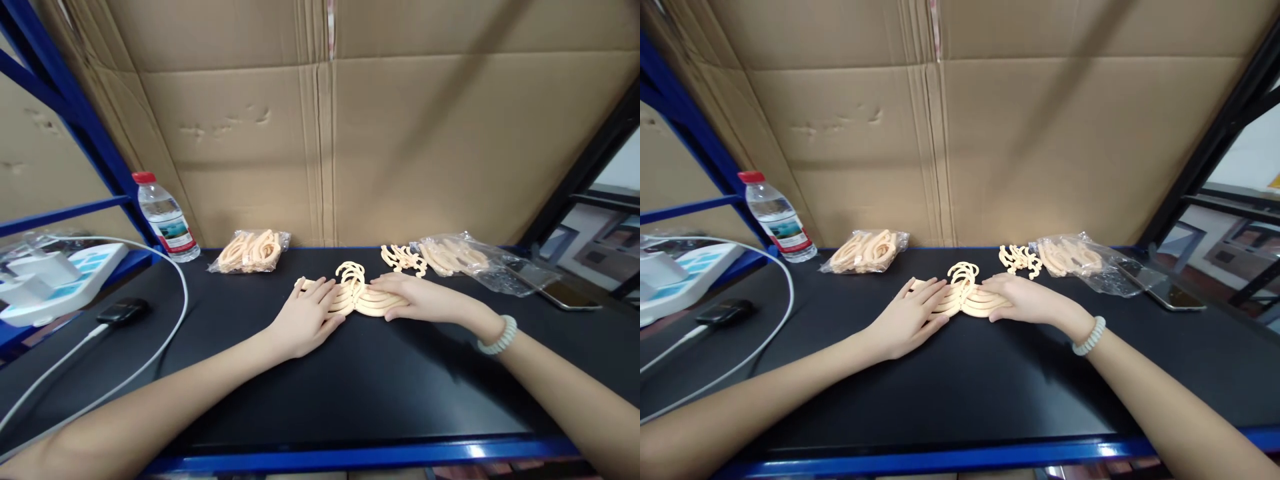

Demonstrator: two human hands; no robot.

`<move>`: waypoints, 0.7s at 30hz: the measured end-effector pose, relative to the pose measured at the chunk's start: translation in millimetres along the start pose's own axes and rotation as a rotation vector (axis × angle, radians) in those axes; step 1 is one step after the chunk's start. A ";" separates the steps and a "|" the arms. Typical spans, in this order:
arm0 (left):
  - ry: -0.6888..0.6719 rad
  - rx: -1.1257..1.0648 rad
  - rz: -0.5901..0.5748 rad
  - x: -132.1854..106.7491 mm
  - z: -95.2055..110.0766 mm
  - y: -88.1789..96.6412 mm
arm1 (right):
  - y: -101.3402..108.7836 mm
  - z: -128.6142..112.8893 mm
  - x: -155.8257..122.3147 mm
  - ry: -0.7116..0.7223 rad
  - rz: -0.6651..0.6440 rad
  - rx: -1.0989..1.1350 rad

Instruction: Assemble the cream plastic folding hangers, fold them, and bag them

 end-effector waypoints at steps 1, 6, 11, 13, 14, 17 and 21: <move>0.009 0.007 0.025 -1.1 -1.0 2.4 | 0.7 1.3 -0.1 -0.001 0.005 0.002; 0.046 0.003 0.121 -8.7 -9.9 14.9 | 11.9 16.2 -4.0 -0.043 0.115 0.003; 0.086 -0.060 0.218 -13.0 -25.6 24.0 | 40.1 41.5 -12.3 -0.114 0.416 -0.054; 0.093 -0.097 0.239 -13.7 -30.0 23.8 | 50.4 53.3 -14.9 -0.146 0.505 -0.090; 0.091 -0.116 0.246 -13.9 -31.3 23.3 | 56.4 60.0 -16.8 -0.163 0.547 -0.107; 0.073 -0.156 0.278 -15.1 -32.5 23.4 | 83.8 91.1 -34.6 -0.289 0.707 -0.136; 0.042 -0.184 0.329 -17.1 -31.3 26.5 | 128.7 157.9 -114.8 -0.828 0.953 -0.197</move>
Point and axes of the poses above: each hand's wrist, its own x-axis towards the middle knuckle, its own y-axis out of the back of the hand, z = x × y, the point moved 8 cm from there along x, towards the middle knuckle, and after that the axes turned 4 degrees about -y, right-handed, at the moved point
